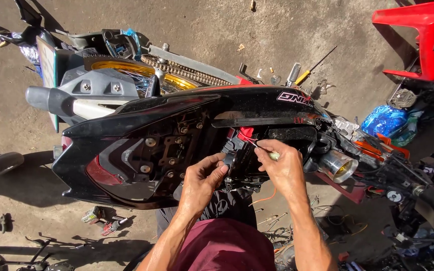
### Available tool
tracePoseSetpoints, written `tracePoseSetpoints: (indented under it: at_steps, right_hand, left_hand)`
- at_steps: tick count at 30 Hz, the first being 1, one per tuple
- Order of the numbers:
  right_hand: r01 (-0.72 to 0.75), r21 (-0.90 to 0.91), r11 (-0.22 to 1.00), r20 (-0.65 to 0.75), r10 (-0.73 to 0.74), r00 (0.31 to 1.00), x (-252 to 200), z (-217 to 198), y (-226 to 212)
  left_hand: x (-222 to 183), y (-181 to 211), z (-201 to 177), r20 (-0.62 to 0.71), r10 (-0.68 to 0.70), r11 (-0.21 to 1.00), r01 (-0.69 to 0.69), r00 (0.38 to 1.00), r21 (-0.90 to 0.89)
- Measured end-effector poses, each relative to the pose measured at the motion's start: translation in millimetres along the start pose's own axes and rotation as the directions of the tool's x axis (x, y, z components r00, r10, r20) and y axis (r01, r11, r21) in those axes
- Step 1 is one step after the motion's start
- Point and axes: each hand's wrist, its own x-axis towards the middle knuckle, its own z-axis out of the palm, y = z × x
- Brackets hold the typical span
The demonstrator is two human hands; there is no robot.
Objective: Connecting and insulating electrical wiring for the tail section of a motorcycle using electrical tape and scissors.
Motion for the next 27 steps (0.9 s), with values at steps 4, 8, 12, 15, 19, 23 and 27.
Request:
tracePoseSetpoints:
  at_steps: [4, 8, 12, 15, 19, 23, 27]
  right_hand:
    - [0.002, -0.036, 0.999, 0.016, -0.001, 1.0, 2, -4, 5]
    - [-0.004, 0.101, 0.995, 0.023, 0.001, 1.0, 4, -4, 14]
    - [-0.002, 0.162, 0.987, 0.032, -0.003, 0.999, 5, -3, 8]
    - [0.02, 0.175, 0.984, 0.033, -0.026, 0.999, 10, -6, 12]
    - [0.016, 0.162, 0.987, 0.045, -0.024, 0.999, 14, -7, 5]
    - [-0.012, 0.175, 0.984, 0.104, -0.006, 0.995, 20, -10, 11]
    - [-0.043, 0.222, 0.974, 0.135, 0.013, 0.991, 22, -12, 11]
  left_hand:
    - [4, -16, 5, 0.043, -0.036, 0.997, 0.039, 0.998, -0.071]
    - [11, -34, 18, 0.088, -0.08, 0.979, 0.095, 0.993, -0.182]
    - [23, -42, 39, 0.063, -0.086, 0.958, 0.1, 0.994, -0.268]
    - [35, -56, 53, 0.009, -0.048, 0.956, 0.049, 0.999, -0.288]
    - [36, -46, 60, -0.018, -0.013, 0.946, 0.006, 1.0, -0.325]
    - [42, -54, 59, 0.013, 0.021, 0.97, -0.017, 1.0, -0.241]
    - [44, -48, 57, 0.053, 0.061, 0.995, -0.056, 0.997, -0.087]
